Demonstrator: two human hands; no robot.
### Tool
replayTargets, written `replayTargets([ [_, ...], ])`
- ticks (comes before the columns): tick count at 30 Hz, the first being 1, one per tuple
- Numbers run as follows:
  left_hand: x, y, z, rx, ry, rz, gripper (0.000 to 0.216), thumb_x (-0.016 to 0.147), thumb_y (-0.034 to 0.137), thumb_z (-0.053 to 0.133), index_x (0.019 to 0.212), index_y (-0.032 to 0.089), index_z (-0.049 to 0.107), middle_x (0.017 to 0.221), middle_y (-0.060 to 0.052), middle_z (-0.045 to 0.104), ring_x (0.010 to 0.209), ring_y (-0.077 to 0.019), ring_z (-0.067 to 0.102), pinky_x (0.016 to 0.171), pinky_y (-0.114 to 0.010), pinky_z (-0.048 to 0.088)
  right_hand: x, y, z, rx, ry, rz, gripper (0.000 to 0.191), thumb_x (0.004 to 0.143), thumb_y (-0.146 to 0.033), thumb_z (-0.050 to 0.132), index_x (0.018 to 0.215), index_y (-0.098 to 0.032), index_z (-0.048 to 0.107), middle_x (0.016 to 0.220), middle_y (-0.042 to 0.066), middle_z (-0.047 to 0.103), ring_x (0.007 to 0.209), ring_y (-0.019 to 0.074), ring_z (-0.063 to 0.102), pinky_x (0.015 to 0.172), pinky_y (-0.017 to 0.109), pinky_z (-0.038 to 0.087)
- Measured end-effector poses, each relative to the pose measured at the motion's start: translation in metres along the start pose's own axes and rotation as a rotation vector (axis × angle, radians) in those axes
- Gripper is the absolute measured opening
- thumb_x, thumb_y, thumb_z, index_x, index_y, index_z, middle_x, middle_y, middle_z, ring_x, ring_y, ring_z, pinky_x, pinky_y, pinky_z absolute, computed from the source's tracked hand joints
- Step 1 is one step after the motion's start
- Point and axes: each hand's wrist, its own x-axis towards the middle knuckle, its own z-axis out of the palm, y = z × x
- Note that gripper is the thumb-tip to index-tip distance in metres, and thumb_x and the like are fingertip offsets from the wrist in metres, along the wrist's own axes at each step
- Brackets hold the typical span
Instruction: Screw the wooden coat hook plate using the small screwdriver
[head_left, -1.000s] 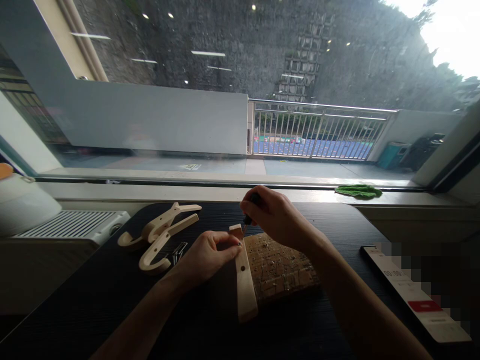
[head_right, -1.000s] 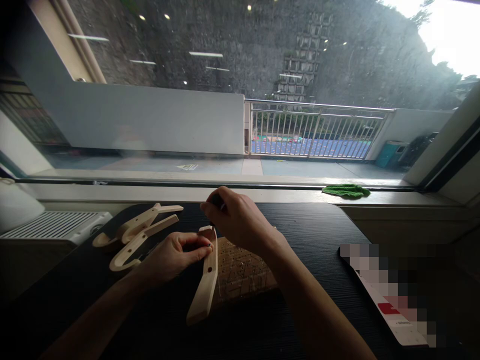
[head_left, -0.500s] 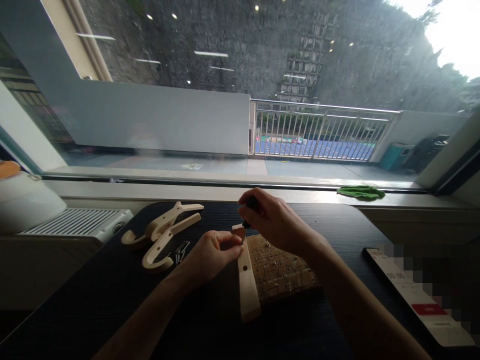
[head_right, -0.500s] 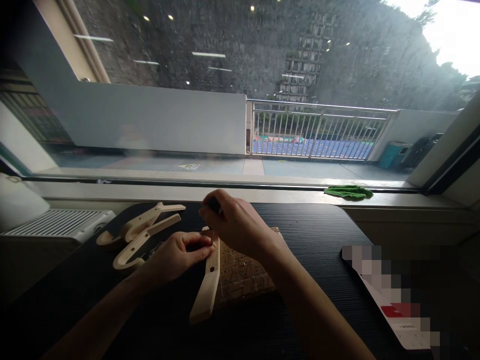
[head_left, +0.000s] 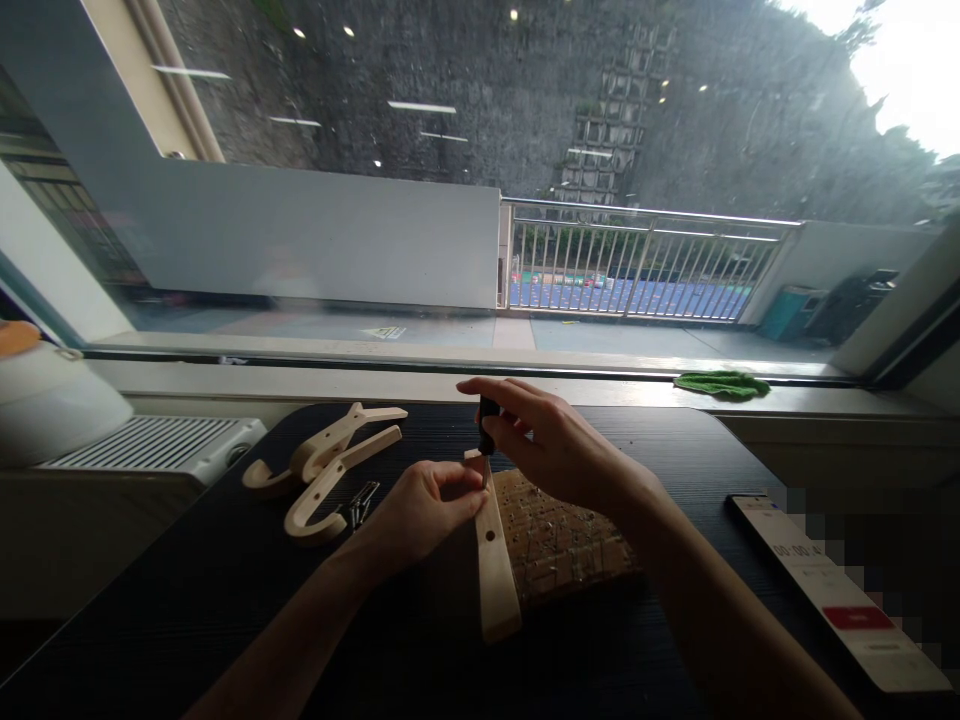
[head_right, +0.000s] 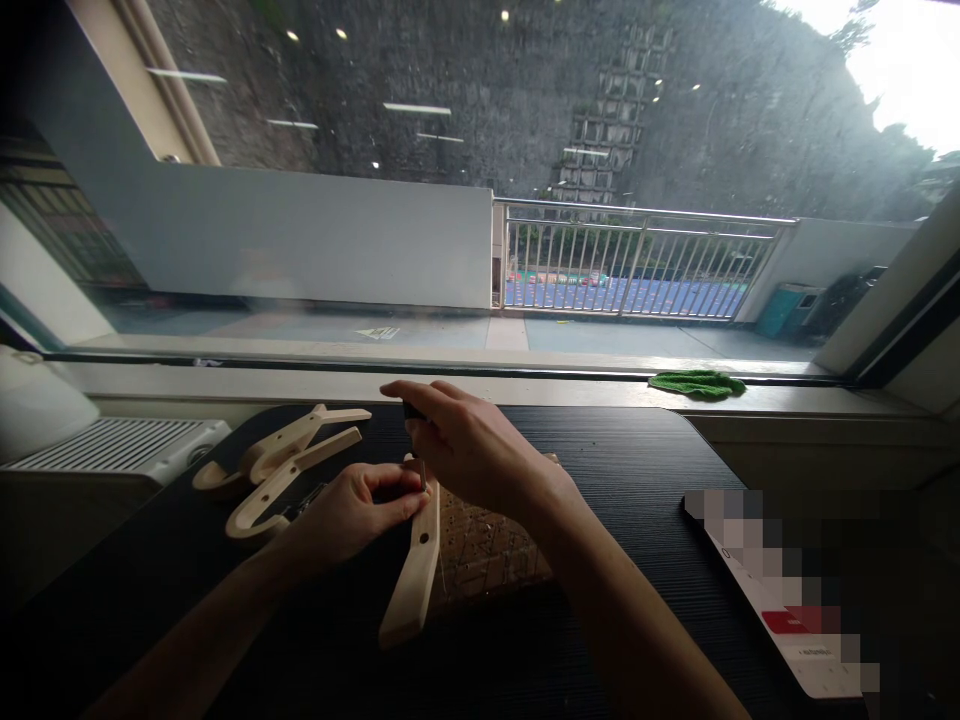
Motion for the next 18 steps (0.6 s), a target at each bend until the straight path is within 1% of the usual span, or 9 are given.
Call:
replayTargets([
  [8,-0.0005,0.0005,0.0006,-0.007,-0.024,0.017,0.024,0.072,0.037,0.052,0.078,0.018,0.066,0.079,-0.001,0.067,0.080,-0.0194,0.059,0.071,-0.025,0.042,0.0008,0.0012,0.0021,0.017,0.031,-0.018,0.039,0.081,-0.010,0.038,0.116,-0.022,0.048,0.105,0.004,0.054,0.087,0.0129,0.052,0.074,0.026,0.041],
  [15,-0.0020,0.0041,0.0004,-0.007,-0.028,0.032,0.025,0.074,0.036,0.050,0.077,0.017,0.065,0.080,-0.001,0.067,0.079,-0.0185,0.060,0.069,-0.024,0.042,0.0003,-0.0055,-0.0021,-0.056,-0.015,-0.085,0.039,0.083,-0.010,0.033,0.118,-0.019,0.047,0.100,0.006,0.054,0.080,0.0107,0.051,0.071,0.024,0.040],
  [18,-0.0018,0.0034,0.0010,0.003,-0.015,0.033,0.024,0.074,0.036,0.051,0.076,0.017,0.065,0.079,-0.001,0.067,0.079,-0.0183,0.060,0.070,-0.024,0.042,0.0006,-0.0028,-0.0004,-0.065,0.029,-0.097,0.035,0.084,-0.012,0.036,0.116,-0.018,0.049,0.095,0.005,0.055,0.077,0.0102,0.051,0.069,0.024,0.040],
])
